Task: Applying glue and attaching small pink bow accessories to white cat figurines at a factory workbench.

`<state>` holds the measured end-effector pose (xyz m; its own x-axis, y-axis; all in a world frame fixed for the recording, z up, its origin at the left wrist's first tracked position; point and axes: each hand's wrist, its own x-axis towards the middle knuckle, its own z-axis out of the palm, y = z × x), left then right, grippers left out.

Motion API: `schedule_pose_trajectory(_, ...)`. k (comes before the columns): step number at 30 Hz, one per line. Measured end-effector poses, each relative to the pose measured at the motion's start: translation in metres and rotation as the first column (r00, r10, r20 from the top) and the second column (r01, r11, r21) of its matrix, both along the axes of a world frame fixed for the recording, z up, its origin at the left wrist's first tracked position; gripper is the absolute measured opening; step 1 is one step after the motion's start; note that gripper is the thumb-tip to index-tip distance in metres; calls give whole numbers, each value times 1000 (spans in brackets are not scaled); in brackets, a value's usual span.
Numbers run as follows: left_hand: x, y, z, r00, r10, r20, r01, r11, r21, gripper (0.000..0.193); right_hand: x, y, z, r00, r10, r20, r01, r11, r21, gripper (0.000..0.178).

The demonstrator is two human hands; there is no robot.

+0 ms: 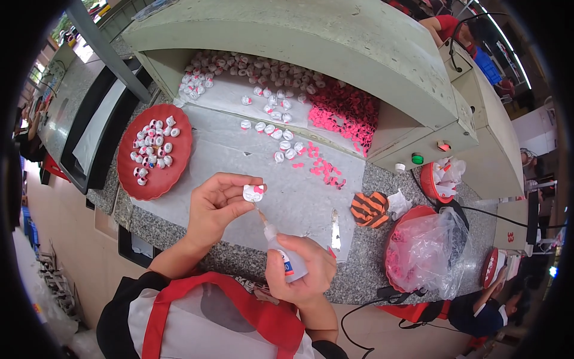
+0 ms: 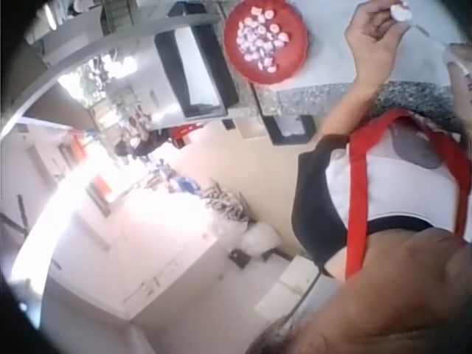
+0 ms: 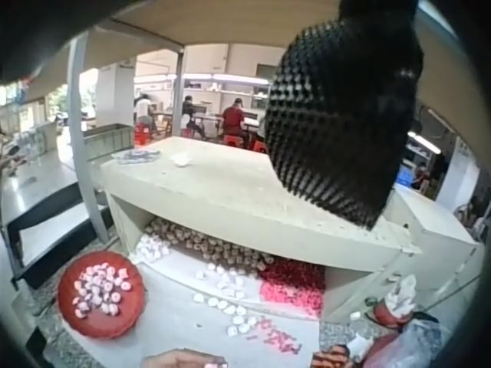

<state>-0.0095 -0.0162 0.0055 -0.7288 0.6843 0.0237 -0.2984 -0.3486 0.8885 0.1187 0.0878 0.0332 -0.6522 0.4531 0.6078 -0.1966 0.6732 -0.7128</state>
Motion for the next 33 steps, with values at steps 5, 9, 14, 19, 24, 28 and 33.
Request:
schedule_pose_trajectory(5, -3, 2, -4, 997, -44, 65, 43, 999, 11, 33, 3, -2, -3, 994, -101, 45, 104, 993, -58, 21)
schedule_pose_trajectory(9, -3, 2, -3, 995, -55, 78, 54, 998, 24, 34, -1, 0, -3, 999, -43, 9, 43, 998, -38, 23)
schedule_pose_trajectory(14, -3, 0, -2, 995, -62, 76, 61, 998, 15, 34, -1, 3, -3, 999, -31, -23, 31, 999, 9, 25)
schedule_pose_trajectory(19, -3, 1, -3, 997, -45, 67, 45, 999, 3, 34, 2, 6, -2, 999, -43, 12, 43, 998, 52, 25)
schedule_pose_trajectory(24, -2, 3, -4, 996, -67, 55, 67, 998, 0, 33, 1, 7, -3, 1000, -6, 5, 6, 1000, 16, 26)
schedule_pose_trajectory(28, -4, 2, -5, 994, -79, 70, 80, 997, -9, 32, -4, 1, -11, 992, -107, 63, 112, 989, -93, 21)
schedule_pose_trajectory(33, -8, 4, -22, 999, -23, 29, 26, 994, -102, 31, -14, 47, -82, 976, -107, 189, 214, 625, -751, 30)
